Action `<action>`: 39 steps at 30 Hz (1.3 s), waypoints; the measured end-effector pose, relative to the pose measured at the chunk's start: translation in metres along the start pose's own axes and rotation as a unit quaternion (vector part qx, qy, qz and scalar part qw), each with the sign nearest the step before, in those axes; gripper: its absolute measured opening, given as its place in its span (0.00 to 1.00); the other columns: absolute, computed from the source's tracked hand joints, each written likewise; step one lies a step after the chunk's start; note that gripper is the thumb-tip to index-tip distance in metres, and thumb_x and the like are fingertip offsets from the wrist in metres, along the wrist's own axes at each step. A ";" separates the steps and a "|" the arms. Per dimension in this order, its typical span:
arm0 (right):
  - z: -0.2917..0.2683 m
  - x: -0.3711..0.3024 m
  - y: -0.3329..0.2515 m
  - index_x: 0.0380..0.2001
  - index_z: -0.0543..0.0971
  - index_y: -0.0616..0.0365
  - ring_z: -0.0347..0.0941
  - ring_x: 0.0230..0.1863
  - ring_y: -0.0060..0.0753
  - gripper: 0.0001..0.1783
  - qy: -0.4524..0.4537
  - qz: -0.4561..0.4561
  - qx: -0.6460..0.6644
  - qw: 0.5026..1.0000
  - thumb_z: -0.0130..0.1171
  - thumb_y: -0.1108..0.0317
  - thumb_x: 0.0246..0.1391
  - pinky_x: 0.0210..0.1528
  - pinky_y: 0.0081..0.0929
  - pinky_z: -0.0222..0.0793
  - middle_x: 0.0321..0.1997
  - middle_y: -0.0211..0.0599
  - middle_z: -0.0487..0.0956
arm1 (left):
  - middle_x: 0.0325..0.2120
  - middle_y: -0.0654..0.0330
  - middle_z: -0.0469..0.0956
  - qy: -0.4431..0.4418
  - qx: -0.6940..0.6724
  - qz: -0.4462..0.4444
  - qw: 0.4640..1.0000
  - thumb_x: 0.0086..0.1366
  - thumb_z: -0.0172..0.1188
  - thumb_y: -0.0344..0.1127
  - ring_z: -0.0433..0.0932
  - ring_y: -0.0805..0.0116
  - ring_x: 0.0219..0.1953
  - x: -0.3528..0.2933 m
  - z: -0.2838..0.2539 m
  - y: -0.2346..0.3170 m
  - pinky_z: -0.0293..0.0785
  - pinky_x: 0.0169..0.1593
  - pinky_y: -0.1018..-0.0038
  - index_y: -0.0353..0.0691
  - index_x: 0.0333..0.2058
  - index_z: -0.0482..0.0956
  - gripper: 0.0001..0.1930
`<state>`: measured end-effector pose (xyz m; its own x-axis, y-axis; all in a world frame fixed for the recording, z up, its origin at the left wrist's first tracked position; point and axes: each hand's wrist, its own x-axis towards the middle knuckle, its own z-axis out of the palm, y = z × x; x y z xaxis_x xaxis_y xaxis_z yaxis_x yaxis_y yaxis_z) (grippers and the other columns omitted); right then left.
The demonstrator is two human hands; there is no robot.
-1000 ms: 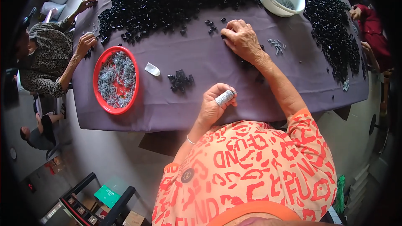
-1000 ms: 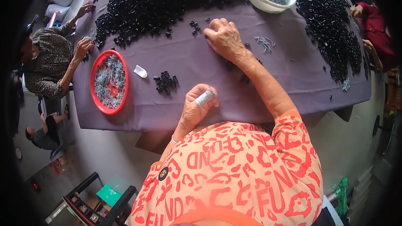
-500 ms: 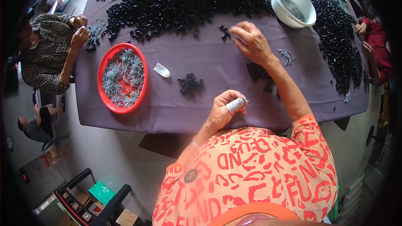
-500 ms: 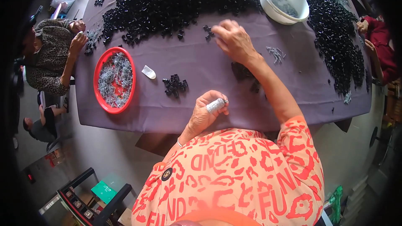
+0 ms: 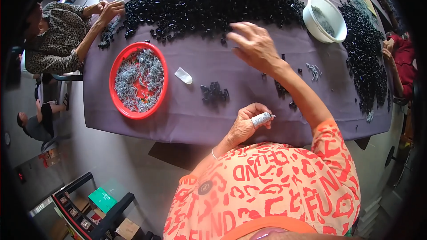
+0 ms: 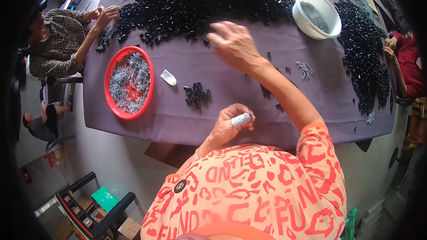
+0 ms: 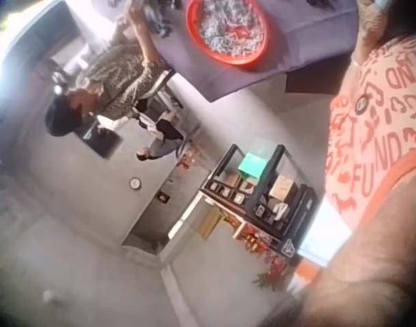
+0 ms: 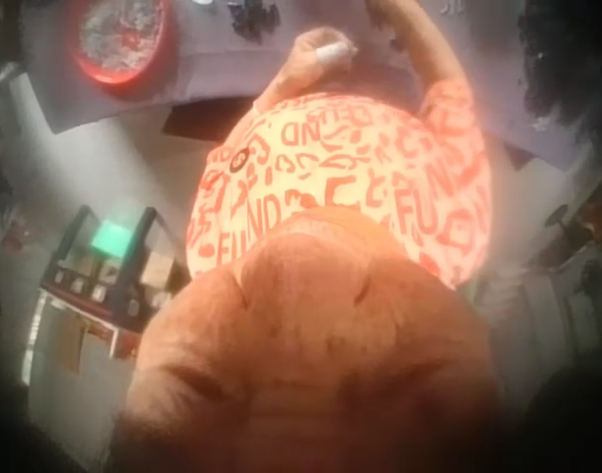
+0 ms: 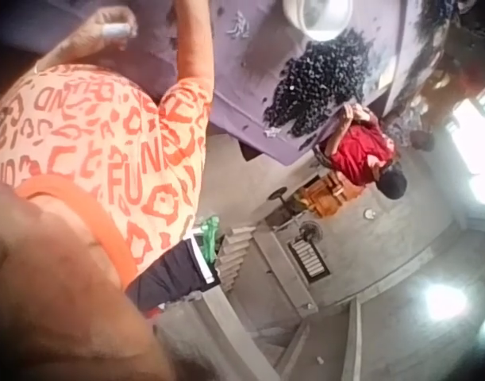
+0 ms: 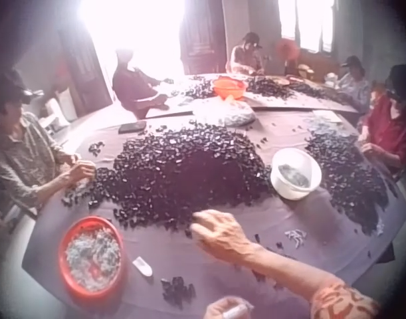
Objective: The person assembles small plastic components by inserting pins into plastic clips by hand.
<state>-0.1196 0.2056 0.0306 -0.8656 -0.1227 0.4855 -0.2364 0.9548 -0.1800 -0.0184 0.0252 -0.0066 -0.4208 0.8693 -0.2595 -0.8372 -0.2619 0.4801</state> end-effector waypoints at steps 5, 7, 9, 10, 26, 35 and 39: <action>0.059 0.039 -0.010 0.50 0.73 0.45 0.57 0.66 0.40 0.21 -0.057 -0.085 -0.017 0.995 0.57 0.62 0.50 0.61 0.46 0.57 0.64 0.36 0.64 | 0.33 0.58 0.77 0.005 -0.007 -0.014 1.000 0.61 0.59 0.28 0.77 0.71 0.32 0.001 0.003 -0.001 0.76 0.36 0.75 0.36 0.35 0.75 0.04; 0.058 0.029 -0.005 0.50 0.73 0.48 0.58 0.65 0.39 0.21 -0.064 -0.095 -0.028 0.993 0.57 0.61 0.51 0.62 0.45 0.56 0.64 0.34 0.65 | 0.33 0.58 0.77 0.010 -0.010 -0.015 1.000 0.61 0.59 0.28 0.77 0.71 0.32 0.000 0.004 -0.001 0.76 0.36 0.75 0.37 0.35 0.75 0.04; 0.048 0.013 0.003 0.50 0.73 0.50 0.59 0.65 0.37 0.21 -0.074 -0.076 -0.038 0.994 0.56 0.61 0.52 0.62 0.44 0.57 0.63 0.33 0.66 | 0.33 0.58 0.77 0.010 -0.012 -0.013 1.000 0.61 0.59 0.27 0.77 0.71 0.33 0.001 0.003 -0.001 0.76 0.36 0.75 0.37 0.35 0.75 0.04; 0.044 0.003 0.007 0.50 0.73 0.47 0.57 0.66 0.41 0.21 -0.087 -0.067 -0.039 0.993 0.57 0.60 0.51 0.63 0.45 0.56 0.64 0.33 0.65 | 0.33 0.58 0.77 0.007 -0.014 -0.012 1.000 0.61 0.59 0.27 0.77 0.71 0.33 0.001 0.003 -0.001 0.76 0.36 0.75 0.36 0.35 0.75 0.04; -0.079 -0.142 -0.017 0.51 0.74 0.46 0.54 0.67 0.41 0.25 -0.208 0.033 -0.013 0.978 0.62 0.63 0.47 0.67 0.47 0.46 0.64 0.32 0.64 | 0.31 0.59 0.79 -0.020 -0.028 0.024 0.999 0.60 0.61 0.29 0.78 0.73 0.31 0.006 0.006 0.000 0.77 0.35 0.76 0.35 0.37 0.75 0.07; -0.074 -0.105 0.000 0.42 0.76 0.54 0.63 0.60 0.44 0.17 -0.127 0.052 0.022 0.990 0.62 0.69 0.45 0.58 0.40 0.60 0.55 0.38 0.72 | 0.30 0.58 0.78 -0.012 -0.022 0.026 0.999 0.60 0.61 0.29 0.77 0.72 0.31 0.005 0.005 -0.002 0.77 0.36 0.76 0.35 0.37 0.75 0.07; -0.026 -0.048 -0.014 0.48 0.73 0.54 0.61 0.62 0.43 0.23 -0.065 -0.025 0.001 0.998 0.62 0.67 0.45 0.60 0.39 0.59 0.59 0.39 0.68 | 0.31 0.58 0.78 -0.017 -0.020 0.025 0.999 0.60 0.62 0.29 0.78 0.72 0.30 0.004 0.002 -0.003 0.77 0.36 0.76 0.35 0.37 0.75 0.08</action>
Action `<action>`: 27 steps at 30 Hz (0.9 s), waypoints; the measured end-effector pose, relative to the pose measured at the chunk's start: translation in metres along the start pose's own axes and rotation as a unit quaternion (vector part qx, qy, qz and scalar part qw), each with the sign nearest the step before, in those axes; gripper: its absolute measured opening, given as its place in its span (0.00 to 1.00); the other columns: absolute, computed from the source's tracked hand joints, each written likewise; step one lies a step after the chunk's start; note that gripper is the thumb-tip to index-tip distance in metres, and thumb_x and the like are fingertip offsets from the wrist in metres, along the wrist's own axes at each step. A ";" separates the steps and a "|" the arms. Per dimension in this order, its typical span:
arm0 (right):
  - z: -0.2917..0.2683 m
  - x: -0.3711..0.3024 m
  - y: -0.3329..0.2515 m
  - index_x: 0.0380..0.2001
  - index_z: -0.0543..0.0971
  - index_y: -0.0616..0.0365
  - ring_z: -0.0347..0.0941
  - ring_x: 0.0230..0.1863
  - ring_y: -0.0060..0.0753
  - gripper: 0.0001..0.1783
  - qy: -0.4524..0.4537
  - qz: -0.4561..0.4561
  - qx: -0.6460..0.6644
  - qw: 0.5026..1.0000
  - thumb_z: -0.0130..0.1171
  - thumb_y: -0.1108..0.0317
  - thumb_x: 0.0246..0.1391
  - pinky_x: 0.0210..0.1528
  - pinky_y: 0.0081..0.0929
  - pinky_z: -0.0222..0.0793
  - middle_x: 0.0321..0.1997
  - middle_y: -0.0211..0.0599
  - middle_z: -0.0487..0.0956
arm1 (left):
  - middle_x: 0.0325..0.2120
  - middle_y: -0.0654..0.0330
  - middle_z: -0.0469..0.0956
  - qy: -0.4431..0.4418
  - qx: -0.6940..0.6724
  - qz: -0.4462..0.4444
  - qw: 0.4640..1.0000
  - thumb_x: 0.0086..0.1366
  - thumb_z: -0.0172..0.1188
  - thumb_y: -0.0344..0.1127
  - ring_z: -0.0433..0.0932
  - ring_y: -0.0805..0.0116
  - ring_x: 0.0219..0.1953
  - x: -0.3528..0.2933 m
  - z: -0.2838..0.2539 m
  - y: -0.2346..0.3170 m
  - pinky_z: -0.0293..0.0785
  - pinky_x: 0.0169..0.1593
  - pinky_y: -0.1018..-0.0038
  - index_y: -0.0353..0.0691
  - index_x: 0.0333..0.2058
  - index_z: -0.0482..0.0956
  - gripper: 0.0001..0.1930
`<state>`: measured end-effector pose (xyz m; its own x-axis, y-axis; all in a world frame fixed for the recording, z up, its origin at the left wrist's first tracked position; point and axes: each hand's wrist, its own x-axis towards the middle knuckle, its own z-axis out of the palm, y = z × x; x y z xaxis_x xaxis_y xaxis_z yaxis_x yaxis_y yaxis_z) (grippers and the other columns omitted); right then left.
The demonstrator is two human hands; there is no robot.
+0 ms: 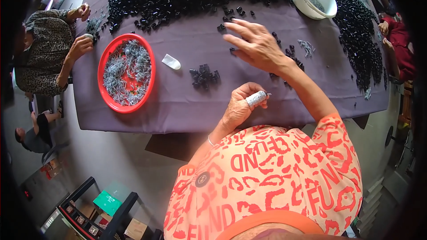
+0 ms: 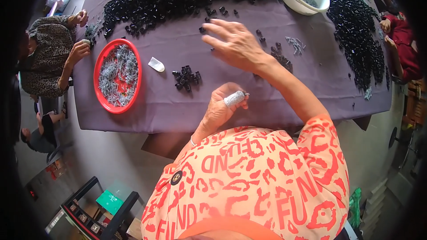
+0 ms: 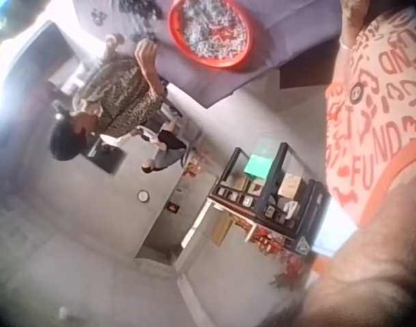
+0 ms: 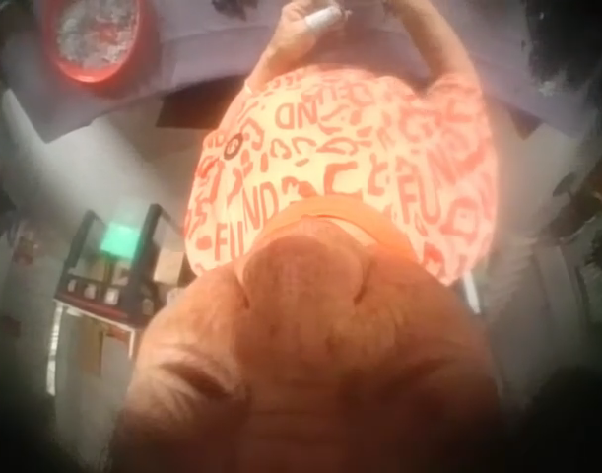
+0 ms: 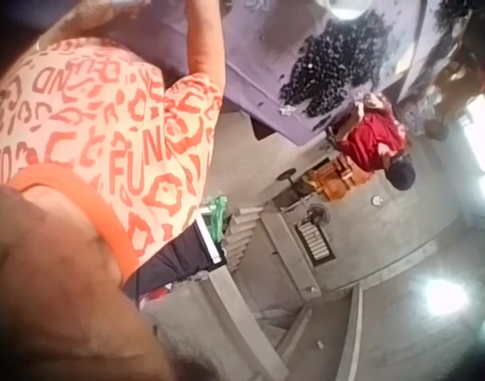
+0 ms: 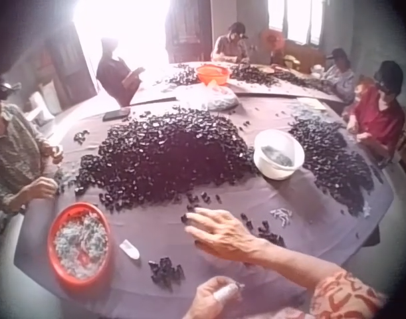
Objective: The person assembles small plastic components by inserting pins into plastic clips by hand.
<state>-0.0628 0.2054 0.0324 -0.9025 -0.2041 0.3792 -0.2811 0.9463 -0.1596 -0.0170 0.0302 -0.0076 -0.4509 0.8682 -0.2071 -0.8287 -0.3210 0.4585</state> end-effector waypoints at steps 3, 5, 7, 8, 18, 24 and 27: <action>0.028 0.014 -0.001 0.51 0.71 0.54 0.59 0.64 0.41 0.28 -0.010 -0.028 -0.015 0.999 0.63 0.65 0.44 0.61 0.38 0.58 0.61 0.38 0.67 | 0.32 0.57 0.78 -0.008 -0.001 -0.005 1.000 0.59 0.61 0.27 0.77 0.70 0.32 0.000 -0.002 -0.001 0.77 0.36 0.75 0.35 0.37 0.75 0.08; 0.034 0.010 -0.001 0.51 0.72 0.55 0.59 0.65 0.38 0.28 -0.048 -0.023 -0.029 0.998 0.64 0.64 0.43 0.62 0.38 0.58 0.62 0.36 0.66 | 0.34 0.56 0.77 -0.009 -0.001 -0.007 1.000 0.59 0.60 0.25 0.77 0.69 0.34 0.000 -0.004 -0.001 0.76 0.37 0.73 0.35 0.38 0.75 0.08; 0.025 -0.008 0.001 0.50 0.73 0.55 0.60 0.64 0.37 0.27 -0.055 -0.028 -0.045 0.997 0.64 0.64 0.44 0.62 0.38 0.58 0.62 0.36 0.67 | 0.34 0.56 0.77 0.001 -0.013 -0.023 1.000 0.59 0.60 0.25 0.77 0.70 0.34 0.001 -0.003 -0.001 0.77 0.36 0.74 0.35 0.37 0.75 0.07; 0.019 -0.021 0.003 0.49 0.73 0.55 0.60 0.64 0.37 0.26 -0.060 -0.030 -0.063 0.996 0.64 0.64 0.44 0.62 0.38 0.58 0.62 0.36 0.67 | 0.34 0.56 0.77 0.000 -0.016 -0.027 1.000 0.59 0.60 0.25 0.77 0.70 0.34 0.001 -0.002 0.000 0.77 0.36 0.74 0.35 0.37 0.75 0.07; -0.037 -0.058 0.013 0.36 0.78 0.54 0.72 0.44 0.37 0.11 -0.018 -0.008 0.071 0.997 0.62 0.71 0.45 0.49 0.35 0.65 0.42 0.31 0.78 | 0.34 0.57 0.77 -0.006 -0.008 -0.040 0.999 0.59 0.61 0.26 0.77 0.70 0.35 0.001 -0.001 0.003 0.76 0.37 0.74 0.35 0.37 0.75 0.07; -0.001 -0.016 0.046 0.35 0.77 0.56 0.70 0.36 0.41 0.09 0.039 0.140 0.068 0.987 0.60 0.71 0.48 0.41 0.33 0.66 0.32 0.35 0.74 | 0.31 0.59 0.78 0.012 -0.004 -0.027 1.000 0.60 0.62 0.29 0.77 0.72 0.29 0.001 0.005 0.002 0.75 0.35 0.77 0.35 0.35 0.75 0.07; 0.009 -0.013 0.050 0.36 0.76 0.57 0.70 0.37 0.43 0.10 0.020 0.135 0.094 0.986 0.59 0.73 0.47 0.41 0.35 0.67 0.33 0.38 0.73 | 0.31 0.59 0.78 0.010 -0.006 -0.026 1.000 0.60 0.62 0.28 0.77 0.72 0.30 0.001 0.005 0.003 0.75 0.35 0.77 0.36 0.35 0.76 0.07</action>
<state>-0.0684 0.2533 0.0113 -0.9404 0.0633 0.3342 -0.0904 0.9006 -0.4250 -0.0177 0.0319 -0.0023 -0.4132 0.8763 -0.2476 -0.8553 -0.2800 0.4360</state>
